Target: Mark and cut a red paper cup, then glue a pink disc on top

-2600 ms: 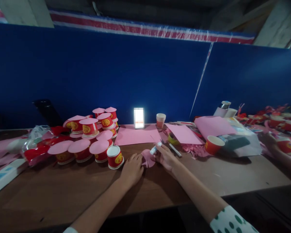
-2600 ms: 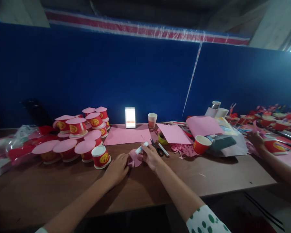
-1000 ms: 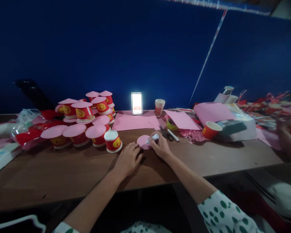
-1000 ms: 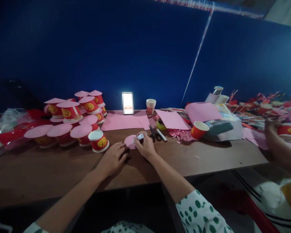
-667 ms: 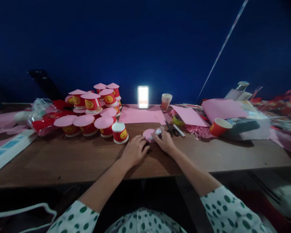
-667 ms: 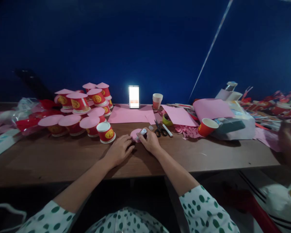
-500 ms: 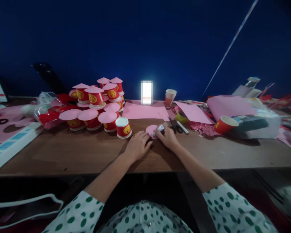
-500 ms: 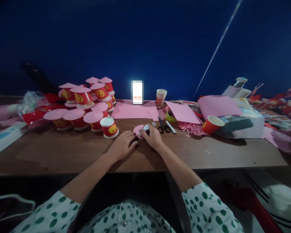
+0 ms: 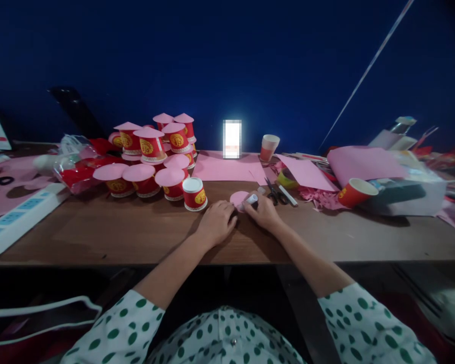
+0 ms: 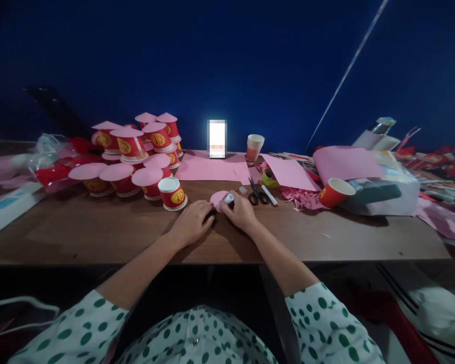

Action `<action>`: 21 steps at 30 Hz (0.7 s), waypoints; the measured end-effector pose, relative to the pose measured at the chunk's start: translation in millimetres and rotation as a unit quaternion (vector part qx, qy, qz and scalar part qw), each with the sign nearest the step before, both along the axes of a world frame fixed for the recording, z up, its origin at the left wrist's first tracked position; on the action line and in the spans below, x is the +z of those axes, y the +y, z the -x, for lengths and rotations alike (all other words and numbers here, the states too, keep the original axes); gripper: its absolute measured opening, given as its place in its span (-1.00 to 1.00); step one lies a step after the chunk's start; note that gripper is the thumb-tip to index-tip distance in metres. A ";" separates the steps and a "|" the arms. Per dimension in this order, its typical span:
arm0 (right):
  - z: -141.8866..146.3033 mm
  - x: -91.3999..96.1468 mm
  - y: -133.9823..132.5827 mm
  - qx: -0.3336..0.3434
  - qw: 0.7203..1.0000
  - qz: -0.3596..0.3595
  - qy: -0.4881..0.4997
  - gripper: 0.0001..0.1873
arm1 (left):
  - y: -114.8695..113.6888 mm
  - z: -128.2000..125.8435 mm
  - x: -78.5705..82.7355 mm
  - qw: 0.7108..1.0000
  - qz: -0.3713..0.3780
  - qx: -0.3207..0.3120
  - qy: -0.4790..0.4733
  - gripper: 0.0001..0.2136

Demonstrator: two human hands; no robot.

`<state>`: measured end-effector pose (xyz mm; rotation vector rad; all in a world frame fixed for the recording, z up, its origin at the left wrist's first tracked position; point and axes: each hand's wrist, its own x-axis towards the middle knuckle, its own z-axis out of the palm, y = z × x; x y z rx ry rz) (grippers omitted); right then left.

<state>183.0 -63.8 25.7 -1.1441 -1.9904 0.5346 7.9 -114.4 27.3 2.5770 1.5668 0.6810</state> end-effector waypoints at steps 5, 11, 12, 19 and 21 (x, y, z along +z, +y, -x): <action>-1.5 1.4 -0.3 0.006 0.998 0.027 0.056 -0.89 | -0.1 -0.3 -0.5 1.000 0.006 0.004 0.005 -0.78; -5.5 5.3 5.3 -0.028 0.979 0.070 0.189 -0.84 | 0.7 1.2 4.3 1.000 0.021 -0.010 0.016 -0.75; -6.0 7.0 6.4 -0.030 0.975 0.079 0.206 -0.83 | 1.1 1.8 6.1 0.999 0.025 -0.015 0.019 -0.74; -11.0 24.7 7.9 0.032 0.923 0.208 0.323 -0.79 | 8.2 6.1 15.8 0.995 0.046 -0.055 0.062 -0.79; -15.4 26.7 7.7 0.046 0.917 0.234 0.320 -0.79 | 11.0 6.4 14.6 0.995 0.041 -0.059 0.072 -0.80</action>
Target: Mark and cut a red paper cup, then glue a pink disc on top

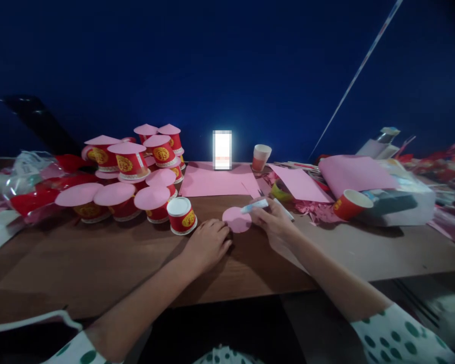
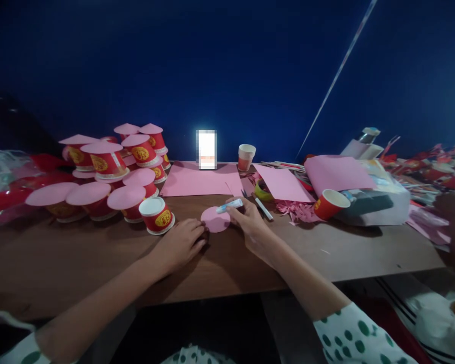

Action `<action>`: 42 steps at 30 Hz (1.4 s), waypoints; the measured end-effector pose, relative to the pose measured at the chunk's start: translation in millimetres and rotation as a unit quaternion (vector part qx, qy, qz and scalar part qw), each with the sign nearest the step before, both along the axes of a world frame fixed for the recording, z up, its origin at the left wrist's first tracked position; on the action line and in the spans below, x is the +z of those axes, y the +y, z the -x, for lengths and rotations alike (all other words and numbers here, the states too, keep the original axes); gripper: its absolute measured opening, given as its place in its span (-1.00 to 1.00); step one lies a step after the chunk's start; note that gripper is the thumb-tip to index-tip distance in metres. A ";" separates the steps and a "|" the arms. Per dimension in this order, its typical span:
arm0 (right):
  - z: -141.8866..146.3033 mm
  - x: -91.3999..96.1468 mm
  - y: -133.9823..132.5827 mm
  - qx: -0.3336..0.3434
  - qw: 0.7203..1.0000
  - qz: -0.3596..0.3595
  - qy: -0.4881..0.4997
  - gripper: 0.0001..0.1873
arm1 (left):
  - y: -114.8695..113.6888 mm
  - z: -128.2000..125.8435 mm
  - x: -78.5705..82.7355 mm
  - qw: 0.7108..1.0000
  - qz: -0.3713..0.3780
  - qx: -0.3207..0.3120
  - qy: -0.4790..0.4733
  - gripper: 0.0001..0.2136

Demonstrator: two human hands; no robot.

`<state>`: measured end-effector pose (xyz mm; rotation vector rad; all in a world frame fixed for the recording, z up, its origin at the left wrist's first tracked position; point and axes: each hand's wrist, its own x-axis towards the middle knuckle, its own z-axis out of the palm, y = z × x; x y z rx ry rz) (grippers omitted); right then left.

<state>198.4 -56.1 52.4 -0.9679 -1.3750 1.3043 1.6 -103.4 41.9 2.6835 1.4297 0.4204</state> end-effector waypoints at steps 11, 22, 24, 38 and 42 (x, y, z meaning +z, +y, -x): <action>-10.9 -1.5 -1.4 0.084 0.953 -0.129 -0.262 -0.79 | 3.4 3.5 -8.3 0.998 0.004 0.017 -0.052 -0.79; -2.3 -7.2 2.1 0.132 0.923 -0.225 -0.284 -0.66 | 6.4 4.2 -8.6 0.997 0.029 0.027 -0.065 -0.77; -2.7 -6.8 1.4 0.145 0.913 -0.237 -0.297 -0.63 | 6.8 4.3 -8.9 0.997 0.033 0.026 -0.067 -0.76; -0.7 2.4 11.2 0.178 0.886 -0.239 -0.356 -0.77 | 8.7 4.1 -14.2 0.997 0.039 0.034 -0.056 -0.77; 4.4 7.1 14.8 0.179 0.872 -0.229 -0.393 -0.88 | 9.0 3.8 -14.4 0.997 0.035 0.031 -0.065 -0.76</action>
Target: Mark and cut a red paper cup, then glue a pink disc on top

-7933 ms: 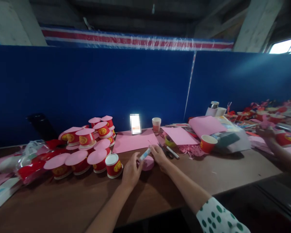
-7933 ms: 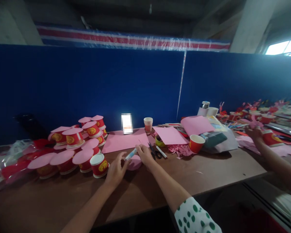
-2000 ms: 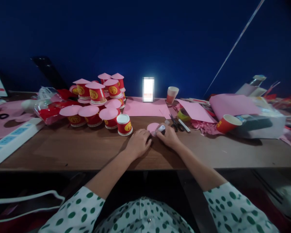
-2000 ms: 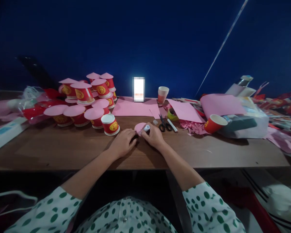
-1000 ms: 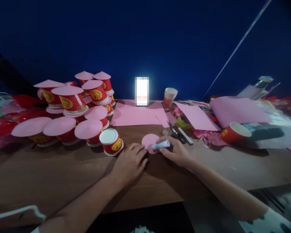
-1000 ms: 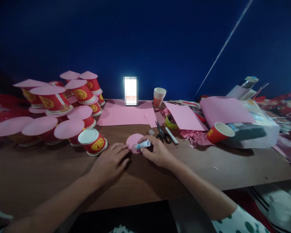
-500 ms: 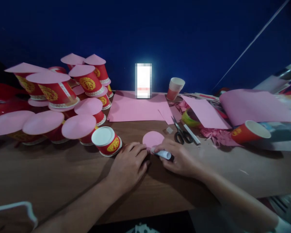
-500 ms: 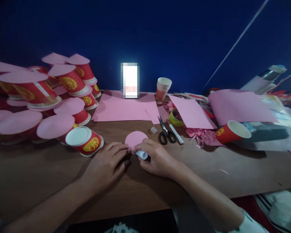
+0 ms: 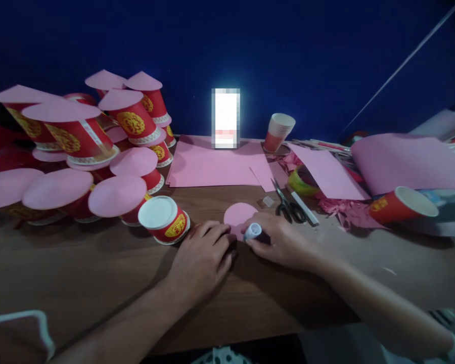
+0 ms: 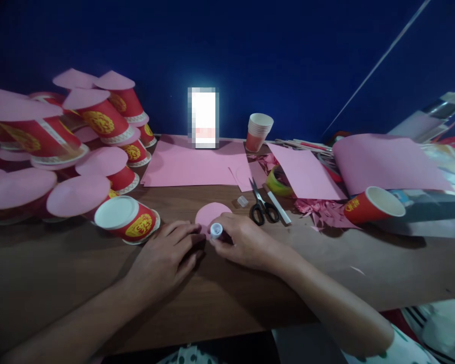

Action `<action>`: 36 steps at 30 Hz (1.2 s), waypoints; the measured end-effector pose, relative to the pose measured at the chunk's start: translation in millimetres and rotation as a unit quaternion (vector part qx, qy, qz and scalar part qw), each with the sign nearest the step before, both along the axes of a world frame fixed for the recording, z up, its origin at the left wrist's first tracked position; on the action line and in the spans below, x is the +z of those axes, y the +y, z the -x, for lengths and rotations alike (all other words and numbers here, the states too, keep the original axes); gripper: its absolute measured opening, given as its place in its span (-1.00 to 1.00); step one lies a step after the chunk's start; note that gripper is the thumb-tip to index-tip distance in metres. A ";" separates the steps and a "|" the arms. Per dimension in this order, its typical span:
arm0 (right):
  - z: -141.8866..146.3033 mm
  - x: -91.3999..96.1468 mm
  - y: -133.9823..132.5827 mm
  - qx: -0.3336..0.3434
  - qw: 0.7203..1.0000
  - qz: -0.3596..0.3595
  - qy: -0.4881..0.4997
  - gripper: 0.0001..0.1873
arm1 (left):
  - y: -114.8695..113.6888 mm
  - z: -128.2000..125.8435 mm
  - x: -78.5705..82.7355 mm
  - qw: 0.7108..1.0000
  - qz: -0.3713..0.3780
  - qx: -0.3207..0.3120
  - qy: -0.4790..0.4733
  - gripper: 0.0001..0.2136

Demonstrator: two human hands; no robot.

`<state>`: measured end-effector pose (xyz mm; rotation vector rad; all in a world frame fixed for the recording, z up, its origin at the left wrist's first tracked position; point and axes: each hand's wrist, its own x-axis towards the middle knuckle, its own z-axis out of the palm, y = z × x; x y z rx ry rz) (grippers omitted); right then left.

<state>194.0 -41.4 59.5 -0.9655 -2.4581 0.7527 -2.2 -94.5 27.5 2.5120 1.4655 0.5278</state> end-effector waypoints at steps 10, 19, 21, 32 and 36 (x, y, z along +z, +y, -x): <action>0.1 -9.5 11.8 -0.112 0.946 0.240 0.189 -0.80 | 1.2 0.2 4.0 1.000 0.001 -0.004 0.010 -0.82; 1.9 -7.2 1.9 -0.052 0.994 0.062 0.075 -0.92 | 0.1 -1.3 8.4 1.000 0.024 0.001 0.019 -0.80; 3.6 -9.0 2.0 -0.039 0.997 0.037 0.052 -0.91 | 0.1 -1.2 8.3 0.999 0.026 0.000 0.021 -0.80; 3.0 -4.3 4.9 -0.024 1.000 0.015 0.011 -0.96 | 0.4 -1.2 4.8 1.000 0.023 0.002 0.019 -0.80; -1.5 -1.7 7.3 -0.042 0.997 0.052 0.033 -0.94 | 0.5 -1.5 6.7 0.999 0.027 0.001 0.019 -0.81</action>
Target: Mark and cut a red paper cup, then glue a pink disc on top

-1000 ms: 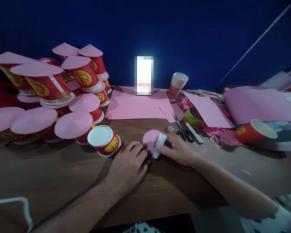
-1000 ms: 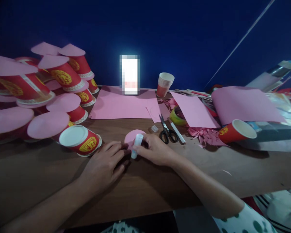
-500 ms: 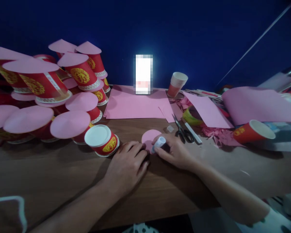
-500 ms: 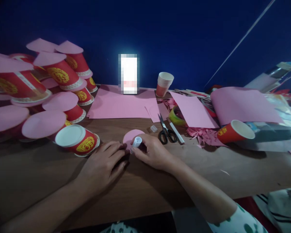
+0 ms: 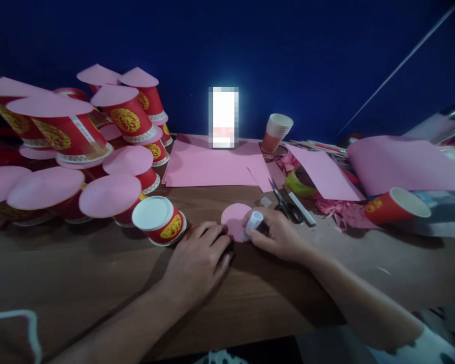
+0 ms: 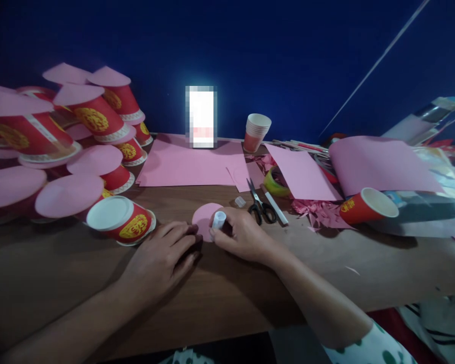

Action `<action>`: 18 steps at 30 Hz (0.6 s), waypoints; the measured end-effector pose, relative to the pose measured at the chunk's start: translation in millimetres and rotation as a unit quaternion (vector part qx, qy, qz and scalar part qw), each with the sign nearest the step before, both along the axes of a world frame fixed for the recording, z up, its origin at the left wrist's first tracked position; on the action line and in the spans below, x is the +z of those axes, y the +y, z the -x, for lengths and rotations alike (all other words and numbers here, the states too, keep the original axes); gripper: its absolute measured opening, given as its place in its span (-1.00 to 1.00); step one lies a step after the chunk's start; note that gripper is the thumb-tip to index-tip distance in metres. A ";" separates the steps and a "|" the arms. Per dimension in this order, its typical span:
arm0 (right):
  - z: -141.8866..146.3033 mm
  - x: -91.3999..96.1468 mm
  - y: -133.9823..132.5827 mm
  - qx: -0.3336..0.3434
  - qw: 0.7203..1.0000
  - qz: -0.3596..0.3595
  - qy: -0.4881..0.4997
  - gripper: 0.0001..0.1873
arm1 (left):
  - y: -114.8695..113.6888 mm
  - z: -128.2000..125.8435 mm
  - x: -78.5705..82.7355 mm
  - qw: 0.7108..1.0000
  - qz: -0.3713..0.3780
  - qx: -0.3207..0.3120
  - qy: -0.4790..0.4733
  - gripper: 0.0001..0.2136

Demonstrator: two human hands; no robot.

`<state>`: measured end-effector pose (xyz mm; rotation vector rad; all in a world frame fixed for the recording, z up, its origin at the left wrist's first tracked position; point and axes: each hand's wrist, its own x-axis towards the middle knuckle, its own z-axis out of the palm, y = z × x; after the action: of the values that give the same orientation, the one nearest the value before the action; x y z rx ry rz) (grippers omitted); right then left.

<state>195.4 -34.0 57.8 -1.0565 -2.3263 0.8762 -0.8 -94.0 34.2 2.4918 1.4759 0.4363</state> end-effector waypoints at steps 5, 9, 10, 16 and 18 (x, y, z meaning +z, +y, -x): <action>-2.9 -4.2 3.3 -0.056 0.995 0.019 0.081 -0.93 | 0.3 1.5 0.3 1.000 -0.001 0.001 -0.009 -0.78; -0.7 -6.1 1.2 -0.038 0.998 0.009 0.058 -0.92 | 0.6 2.7 -0.7 1.000 -0.014 0.005 -0.018 -0.79; 0.2 -6.4 0.4 -0.033 0.998 0.002 0.051 -0.91 | 0.7 2.8 -1.0 1.000 -0.014 0.003 -0.018 -0.79; 3.8 -9.3 -1.0 -0.023 0.999 -0.024 0.039 -0.88 | 0.6 2.1 -2.5 1.000 -0.008 0.011 -0.019 -0.75; 4.8 -9.9 -0.5 -0.023 0.998 -0.030 0.040 -0.89 | 0.4 1.6 -2.9 1.000 -0.011 0.019 -0.017 -0.70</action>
<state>190.7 -34.5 47.9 -1.0259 -2.2390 0.8118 -2.3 -93.6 31.3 2.4639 1.5166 0.5011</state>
